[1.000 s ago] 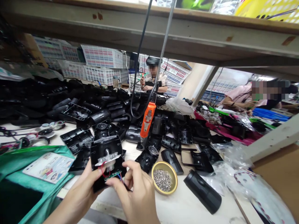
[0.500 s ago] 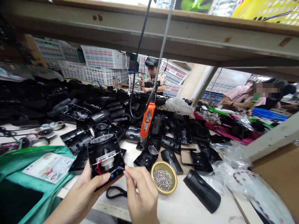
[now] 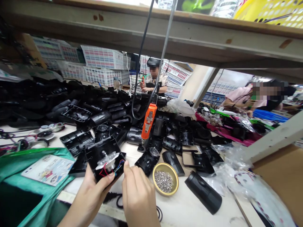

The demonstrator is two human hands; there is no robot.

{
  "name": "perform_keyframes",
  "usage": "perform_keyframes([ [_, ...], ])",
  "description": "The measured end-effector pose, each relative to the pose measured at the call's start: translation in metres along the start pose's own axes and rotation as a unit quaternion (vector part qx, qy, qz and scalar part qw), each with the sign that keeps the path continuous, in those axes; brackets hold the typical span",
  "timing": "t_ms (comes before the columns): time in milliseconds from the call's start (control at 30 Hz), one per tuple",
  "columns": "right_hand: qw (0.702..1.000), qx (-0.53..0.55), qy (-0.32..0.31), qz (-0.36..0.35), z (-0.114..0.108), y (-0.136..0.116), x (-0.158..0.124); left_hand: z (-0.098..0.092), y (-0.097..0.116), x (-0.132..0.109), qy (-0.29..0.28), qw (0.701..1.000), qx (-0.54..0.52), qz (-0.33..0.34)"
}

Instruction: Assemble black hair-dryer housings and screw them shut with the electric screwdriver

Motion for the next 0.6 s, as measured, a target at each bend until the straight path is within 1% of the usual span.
perform_keyframes([
  [133, 0.998, -0.061, 0.001, -0.011, 0.002, -0.005, 0.0, 0.002, 0.002, -0.001, -0.005, 0.996, 0.06, 0.062],
  [200, 0.999, -0.053, -0.011, -0.006, 0.005, -0.007, -0.001, 0.0, 0.001, 0.003, -0.007, 0.994, 0.076, 0.081],
  [267, 0.999, 0.018, -0.027, 0.02, 0.007, -0.008, -0.002, -0.005, -0.001, 0.008, -0.002, 0.995, 0.061, 0.075],
  [300, 0.995, 0.076, -0.035, 0.046, 0.008, -0.008, -0.003, -0.008, -0.004, 0.01, 0.002, 0.997, 0.043, 0.063],
  [333, 0.985, 0.143, -0.042, 0.085, 0.008, -0.008, -0.003, -0.011, -0.007, 0.012, 0.005, 0.999, 0.022, 0.048],
  [367, 0.966, 0.214, -0.047, 0.136, 0.007, -0.007, -0.002, -0.013, -0.011, 0.013, 0.007, 0.999, 0.004, 0.036],
  [400, 0.937, 0.285, -0.051, 0.197, 0.006, -0.005, -0.001, -0.016, -0.015, 0.014, 0.008, 1.0, -0.007, 0.028],
  [433, 0.897, 0.352, -0.056, 0.262, 0.005, -0.003, 0.0, -0.017, -0.018, 0.014, 0.013, 1.0, -0.006, 0.028],
  [467, 0.85, 0.413, -0.064, 0.32, 0.004, 0.0, 0.001, -0.018, -0.021, 0.013, 0.025, 0.999, 0.004, 0.035],
  [500, 0.804, 0.465, -0.069, 0.363, 0.004, 0.003, 0.003, -0.018, -0.022, 0.011, 0.044, 0.998, 0.024, 0.046],
  [533, 0.764, 0.51, -0.074, 0.389, 0.004, 0.005, 0.005, -0.017, -0.024, 0.01, 0.068, 0.995, 0.047, 0.059],
  [567, 0.733, 0.544, -0.078, 0.4, 0.005, 0.007, 0.006, -0.015, -0.024, 0.008, 0.092, 0.991, 0.066, 0.071],
  [600, 0.714, 0.568, -0.078, 0.402, 0.006, 0.009, 0.007, -0.011, -0.023, 0.006, 0.113, 0.988, 0.077, 0.078],
])
Point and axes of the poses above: each hand's wrist, its own x-axis towards the middle knuckle, its own z-axis out of the palm, y = z × x, the point moved 1 cm from there along x, towards the middle knuckle
